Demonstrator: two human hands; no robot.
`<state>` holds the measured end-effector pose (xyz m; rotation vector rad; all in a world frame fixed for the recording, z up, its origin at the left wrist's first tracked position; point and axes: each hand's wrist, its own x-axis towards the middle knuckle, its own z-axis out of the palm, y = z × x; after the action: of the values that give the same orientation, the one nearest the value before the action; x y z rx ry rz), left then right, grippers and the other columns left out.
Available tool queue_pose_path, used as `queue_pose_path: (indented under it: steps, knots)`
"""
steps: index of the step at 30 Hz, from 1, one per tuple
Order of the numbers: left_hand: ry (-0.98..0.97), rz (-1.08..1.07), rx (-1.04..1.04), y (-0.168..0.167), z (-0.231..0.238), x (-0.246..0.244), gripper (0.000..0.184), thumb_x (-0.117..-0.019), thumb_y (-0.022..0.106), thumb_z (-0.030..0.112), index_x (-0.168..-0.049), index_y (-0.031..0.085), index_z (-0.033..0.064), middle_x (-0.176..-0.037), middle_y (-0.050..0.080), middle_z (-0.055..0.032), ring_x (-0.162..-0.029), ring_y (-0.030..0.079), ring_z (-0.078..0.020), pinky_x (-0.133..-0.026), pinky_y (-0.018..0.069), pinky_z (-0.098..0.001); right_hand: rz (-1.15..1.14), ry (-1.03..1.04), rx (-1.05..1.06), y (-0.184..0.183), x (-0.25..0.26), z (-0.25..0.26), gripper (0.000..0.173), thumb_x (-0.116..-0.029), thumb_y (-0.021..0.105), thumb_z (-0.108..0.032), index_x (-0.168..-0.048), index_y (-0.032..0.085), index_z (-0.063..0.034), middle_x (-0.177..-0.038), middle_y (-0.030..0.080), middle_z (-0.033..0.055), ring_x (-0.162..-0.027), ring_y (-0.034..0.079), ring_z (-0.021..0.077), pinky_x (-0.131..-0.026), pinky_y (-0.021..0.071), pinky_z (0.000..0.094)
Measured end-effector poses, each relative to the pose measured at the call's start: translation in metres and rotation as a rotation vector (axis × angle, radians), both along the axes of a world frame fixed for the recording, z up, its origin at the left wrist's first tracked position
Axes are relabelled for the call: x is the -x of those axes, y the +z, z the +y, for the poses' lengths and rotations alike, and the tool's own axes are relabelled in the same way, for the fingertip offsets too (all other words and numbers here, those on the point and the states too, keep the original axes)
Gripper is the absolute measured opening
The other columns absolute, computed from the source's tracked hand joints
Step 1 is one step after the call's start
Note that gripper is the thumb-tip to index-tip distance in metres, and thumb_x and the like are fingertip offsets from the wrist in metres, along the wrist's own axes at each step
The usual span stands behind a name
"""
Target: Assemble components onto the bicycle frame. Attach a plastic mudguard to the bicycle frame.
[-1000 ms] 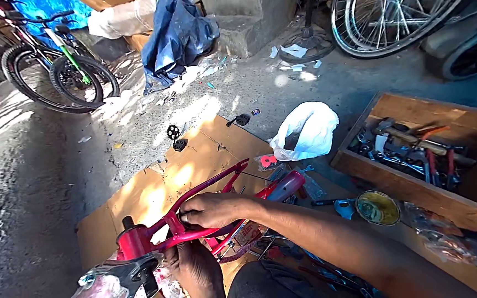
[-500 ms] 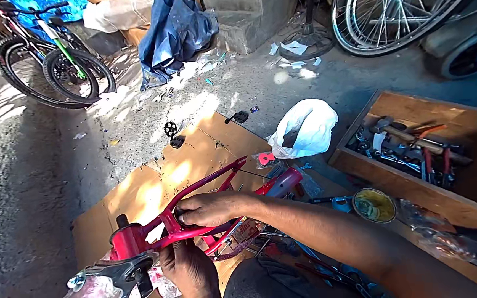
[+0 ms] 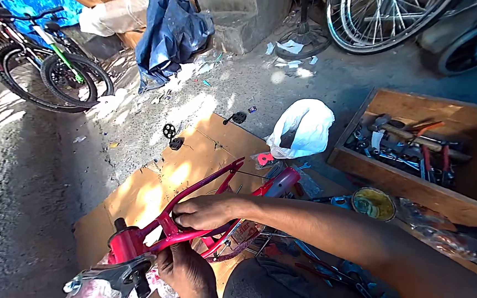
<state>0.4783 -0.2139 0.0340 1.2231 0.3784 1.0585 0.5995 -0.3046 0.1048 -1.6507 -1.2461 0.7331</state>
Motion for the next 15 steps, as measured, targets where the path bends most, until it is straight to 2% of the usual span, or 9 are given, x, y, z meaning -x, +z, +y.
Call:
queue_pose_path:
  steps: [3, 6, 8, 10, 11, 13, 14, 15]
  knots:
    - [-0.006, 0.000, 0.019, -0.001, -0.002, -0.001, 0.016, -0.1035, 0.043, 0.000, -0.104, 0.058, 0.0058, -0.102, 0.068, -0.0037, -0.104, 0.067, -0.0161, -0.097, 0.0558, -0.0401, -0.010, -0.025, -0.068, -0.005, 0.000, 0.002, 0.025, -0.1086, 0.045, -0.015, -0.101, 0.065, -0.0014, -0.087, 0.062, 0.0098, -0.083, 0.060, 0.0167, -0.072, 0.0491, 0.0370]
    - [0.004, -0.027, 0.030, -0.002, -0.005, -0.005, 0.017, -0.1032, 0.041, -0.001, -0.110, 0.056, 0.0054, -0.105, 0.067, -0.0038, -0.106, 0.066, -0.0161, -0.100, 0.0543, -0.0407, 0.079, -0.034, -0.060, -0.005, -0.002, 0.004, 0.025, -0.1072, 0.048, -0.013, -0.097, 0.066, -0.0004, -0.083, 0.059, 0.0079, -0.076, 0.057, 0.0132, -0.068, 0.0463, 0.0328]
    - [0.018, -0.023, 0.010, -0.002, -0.006, -0.006, 0.017, -0.1030, 0.042, -0.001, -0.111, 0.055, 0.0045, -0.107, 0.066, -0.0036, -0.109, 0.065, -0.0154, -0.103, 0.0522, -0.0408, 0.231, -0.059, -0.014, -0.005, -0.004, 0.009, 0.024, -0.1062, 0.049, -0.013, -0.093, 0.065, -0.0012, -0.076, 0.054, 0.0041, -0.067, 0.051, 0.0084, -0.061, 0.0421, 0.0269]
    - [0.015, -0.035, -0.005, -0.005, -0.003, -0.005, 0.016, -0.1024, 0.043, -0.002, -0.111, 0.056, 0.0031, -0.107, 0.067, -0.0050, -0.110, 0.065, -0.0171, -0.104, 0.0520, -0.0419, 0.376, -0.094, 0.054, -0.003, -0.002, 0.015, 0.026, -0.1030, 0.049, -0.014, -0.080, 0.059, -0.0062, -0.064, 0.045, -0.0007, -0.053, 0.043, 0.0053, -0.050, 0.0357, 0.0225]
    - [0.012, -0.038, -0.016, -0.007, -0.002, -0.004, 0.016, -0.1019, 0.044, -0.002, -0.109, 0.057, 0.0035, -0.105, 0.068, -0.0046, -0.109, 0.066, -0.0171, -0.103, 0.0527, -0.0417, 0.424, -0.088, 0.088, -0.001, -0.002, 0.016, 0.027, -0.1025, 0.048, -0.015, -0.078, 0.057, -0.0082, -0.062, 0.044, -0.0016, -0.050, 0.041, 0.0055, -0.048, 0.0343, 0.0222]
    - [0.005, 0.001, -0.069, -0.009, 0.001, -0.002, 0.016, -0.1015, 0.044, 0.000, -0.109, 0.057, 0.0044, -0.107, 0.067, -0.0028, -0.110, 0.065, -0.0156, -0.104, 0.0526, -0.0407, 0.400, -0.077, 0.096, -0.003, -0.004, 0.018, 0.028, -0.1032, 0.045, -0.018, -0.078, 0.056, -0.0101, -0.061, 0.044, -0.0024, -0.050, 0.042, 0.0055, -0.048, 0.0357, 0.0224]
    - [-0.008, 0.043, -0.109, -0.012, 0.004, 0.001, 0.016, -0.1011, 0.044, 0.003, -0.112, 0.055, 0.0039, -0.110, 0.067, -0.0022, -0.112, 0.065, -0.0140, -0.105, 0.0519, -0.0397, 0.287, -0.085, 0.078, -0.003, -0.003, 0.015, 0.029, -0.1056, 0.044, -0.019, -0.083, 0.059, -0.0086, -0.066, 0.048, -0.0004, -0.055, 0.046, 0.0074, -0.052, 0.0385, 0.0254]
    - [-0.046, 0.075, -0.152, -0.017, 0.008, 0.004, 0.022, -0.1001, 0.045, 0.007, -0.120, 0.052, -0.0001, -0.115, 0.064, -0.0044, -0.115, 0.063, -0.0137, -0.107, 0.0505, -0.0389, 0.116, -0.120, 0.071, 0.000, 0.000, 0.008, 0.031, -0.1084, 0.044, -0.021, -0.091, 0.064, -0.0055, -0.074, 0.054, 0.0047, -0.066, 0.053, 0.0135, -0.060, 0.0436, 0.0338]
